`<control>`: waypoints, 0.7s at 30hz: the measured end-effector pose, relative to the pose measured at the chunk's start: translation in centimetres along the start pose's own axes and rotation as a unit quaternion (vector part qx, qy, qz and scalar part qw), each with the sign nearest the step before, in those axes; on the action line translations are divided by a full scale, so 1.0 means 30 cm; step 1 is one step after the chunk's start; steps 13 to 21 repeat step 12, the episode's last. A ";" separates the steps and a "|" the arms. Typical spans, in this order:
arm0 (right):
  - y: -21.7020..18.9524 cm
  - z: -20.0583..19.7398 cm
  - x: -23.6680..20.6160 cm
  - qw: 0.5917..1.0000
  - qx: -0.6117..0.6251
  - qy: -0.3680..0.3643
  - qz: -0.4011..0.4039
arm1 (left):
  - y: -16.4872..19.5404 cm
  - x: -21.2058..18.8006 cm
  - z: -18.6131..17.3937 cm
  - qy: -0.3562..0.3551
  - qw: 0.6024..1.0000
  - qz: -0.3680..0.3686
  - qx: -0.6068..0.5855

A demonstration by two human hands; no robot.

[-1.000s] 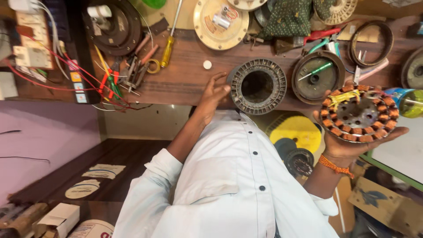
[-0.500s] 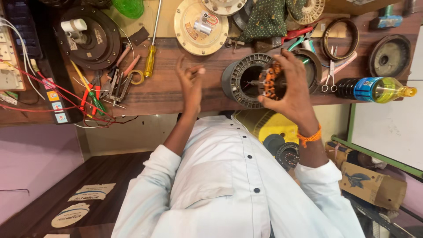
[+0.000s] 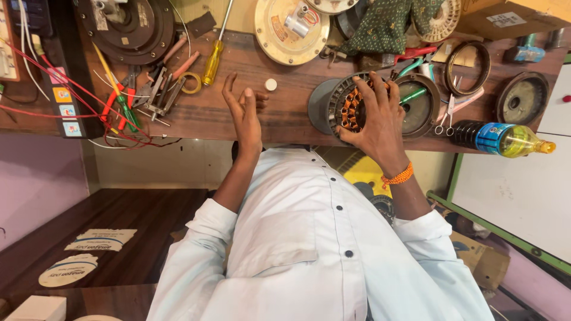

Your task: The person pours a yellow liquid from a bottle onto the copper windings of a motor stator, then uses a green screwdriver to pry and separate the stator core laminations. The person rotates the stator to access different sections while working.

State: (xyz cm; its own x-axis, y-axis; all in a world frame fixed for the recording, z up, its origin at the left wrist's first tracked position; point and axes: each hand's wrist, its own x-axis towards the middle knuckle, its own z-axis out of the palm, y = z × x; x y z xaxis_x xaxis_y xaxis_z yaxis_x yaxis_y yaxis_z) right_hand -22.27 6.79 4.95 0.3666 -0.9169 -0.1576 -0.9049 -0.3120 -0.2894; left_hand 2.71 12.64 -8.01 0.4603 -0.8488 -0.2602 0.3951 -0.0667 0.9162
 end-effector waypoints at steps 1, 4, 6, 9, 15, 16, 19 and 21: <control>0.000 0.008 -0.001 1.000 -0.002 -0.002 -0.003 | 0.007 0.000 0.000 0.001 1.000 0.000 0.000; -0.001 0.020 0.001 1.000 -0.021 -0.016 0.002 | 0.024 -0.005 0.007 -0.006 1.000 -0.004 0.002; -0.002 0.024 0.007 0.999 -0.025 -0.021 0.004 | 0.030 -0.004 0.011 -0.021 1.000 -0.001 0.005; 0.002 0.027 0.007 1.000 -0.020 -0.018 0.003 | 0.019 -0.008 0.020 -0.064 0.998 0.016 0.022; 0.014 0.035 0.002 1.000 -0.021 -0.015 0.003 | -0.014 -0.004 0.034 -0.122 0.987 0.025 0.099; 0.014 0.035 0.002 1.000 -0.021 -0.015 0.003 | -0.014 -0.004 0.034 -0.122 0.987 0.025 0.099; 0.014 0.035 0.002 1.000 -0.021 -0.015 0.003 | -0.014 -0.004 0.034 -0.122 0.987 0.025 0.099; 0.014 0.035 0.002 1.000 -0.021 -0.015 0.003 | -0.014 -0.004 0.034 -0.122 0.987 0.025 0.099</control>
